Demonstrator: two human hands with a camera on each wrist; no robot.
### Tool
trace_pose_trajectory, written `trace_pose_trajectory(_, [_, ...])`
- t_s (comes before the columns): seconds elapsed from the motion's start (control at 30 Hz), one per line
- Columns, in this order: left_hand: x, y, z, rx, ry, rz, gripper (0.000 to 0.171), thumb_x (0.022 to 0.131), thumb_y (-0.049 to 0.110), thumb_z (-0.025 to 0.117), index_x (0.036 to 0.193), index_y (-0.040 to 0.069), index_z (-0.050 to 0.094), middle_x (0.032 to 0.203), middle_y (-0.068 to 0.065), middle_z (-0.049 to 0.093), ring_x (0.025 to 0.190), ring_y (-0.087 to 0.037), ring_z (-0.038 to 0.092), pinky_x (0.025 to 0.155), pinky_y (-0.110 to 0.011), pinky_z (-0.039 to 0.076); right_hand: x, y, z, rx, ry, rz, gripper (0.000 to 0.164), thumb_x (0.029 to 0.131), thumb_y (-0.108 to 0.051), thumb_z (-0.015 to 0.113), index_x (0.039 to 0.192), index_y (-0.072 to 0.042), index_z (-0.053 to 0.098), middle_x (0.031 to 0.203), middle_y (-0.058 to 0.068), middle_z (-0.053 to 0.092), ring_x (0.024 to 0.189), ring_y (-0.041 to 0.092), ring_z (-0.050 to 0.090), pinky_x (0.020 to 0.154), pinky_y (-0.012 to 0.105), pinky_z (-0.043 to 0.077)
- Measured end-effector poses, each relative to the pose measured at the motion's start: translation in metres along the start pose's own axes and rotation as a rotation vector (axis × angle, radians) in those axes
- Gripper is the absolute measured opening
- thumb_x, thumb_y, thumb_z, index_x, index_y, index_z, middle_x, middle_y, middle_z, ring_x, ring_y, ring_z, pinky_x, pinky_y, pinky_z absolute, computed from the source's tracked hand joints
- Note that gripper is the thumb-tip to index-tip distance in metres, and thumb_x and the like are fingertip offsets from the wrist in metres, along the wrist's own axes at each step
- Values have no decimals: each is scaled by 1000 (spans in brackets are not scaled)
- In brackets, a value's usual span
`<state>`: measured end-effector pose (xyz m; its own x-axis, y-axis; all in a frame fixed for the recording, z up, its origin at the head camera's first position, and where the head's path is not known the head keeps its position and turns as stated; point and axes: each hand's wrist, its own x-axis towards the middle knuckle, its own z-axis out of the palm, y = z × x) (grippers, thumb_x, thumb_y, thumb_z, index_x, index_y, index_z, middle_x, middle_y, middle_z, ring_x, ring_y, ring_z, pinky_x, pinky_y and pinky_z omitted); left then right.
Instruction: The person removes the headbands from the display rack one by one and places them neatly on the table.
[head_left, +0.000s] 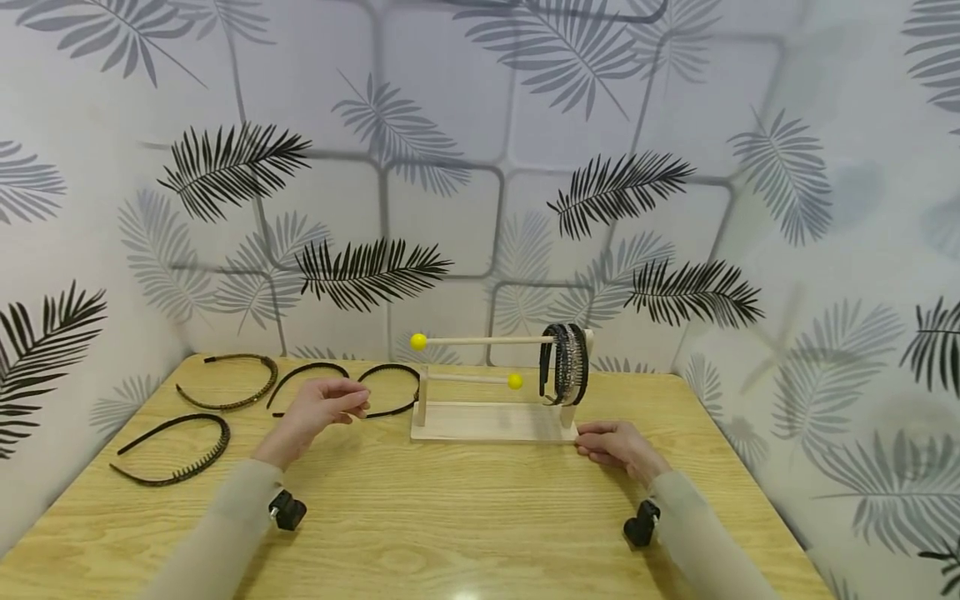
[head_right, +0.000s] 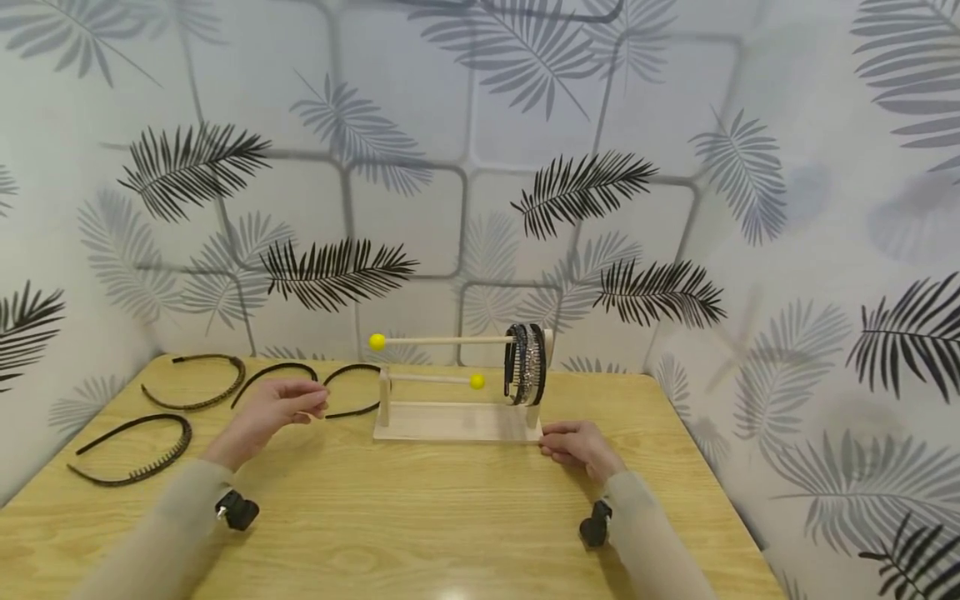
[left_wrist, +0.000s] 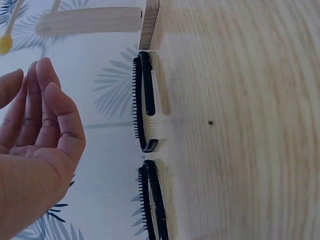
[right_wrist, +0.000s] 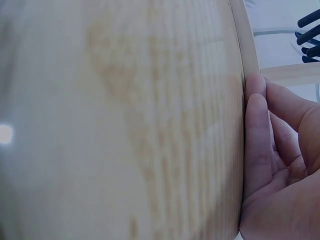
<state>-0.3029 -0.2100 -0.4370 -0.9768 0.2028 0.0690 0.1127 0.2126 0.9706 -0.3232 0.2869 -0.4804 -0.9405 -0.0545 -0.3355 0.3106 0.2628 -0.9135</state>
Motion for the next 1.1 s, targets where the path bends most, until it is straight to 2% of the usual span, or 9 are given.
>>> trace_pose_trajectory(0.4, [6,0,20,7,32,27,33,96,29,66,114,2,68,101,-16,71,89,-27,69,83,-45,57,1,1,1,15,29,17,44,92,-11,68,133,2,58,94,2,75,77,6,71,66,19,57])
trace_pose_trajectory(0.6, [9,0,31,-22,59,26,31,96,24,65,114,-1,67,92,-9,72,88,-31,69,79,-41,57,3,1,0,18,30,17,45,92,-11,70,133,2,58,94,2,75,76,6,71,65,19,57])
trace_pose_trajectory(0.7, [9,1,37,-28,100,17,29,97,22,65,114,-1,68,88,-5,71,86,-30,69,76,-37,57,4,1,0,16,29,20,45,91,-11,70,133,3,58,93,2,75,76,6,71,65,19,57])
trace_pose_trajectory(0.83, [10,4,46,-9,135,23,30,97,22,64,115,-2,67,89,-10,70,81,-25,68,74,-35,56,3,1,0,14,29,19,45,92,-10,69,133,3,58,93,2,75,77,6,71,66,19,57])
trace_pose_trajectory(1.0, [12,8,56,13,152,35,27,98,21,63,114,0,68,88,-10,70,84,-32,67,74,-37,56,1,0,-1,21,8,7,47,93,-10,68,135,4,55,94,2,75,77,6,71,67,19,57])
trace_pose_trajectory(1.1, [14,8,60,4,153,34,25,98,21,63,112,2,69,91,-15,70,85,-33,67,73,-34,56,1,0,-1,20,3,9,47,93,-11,68,136,4,55,95,2,75,77,5,71,67,19,57])
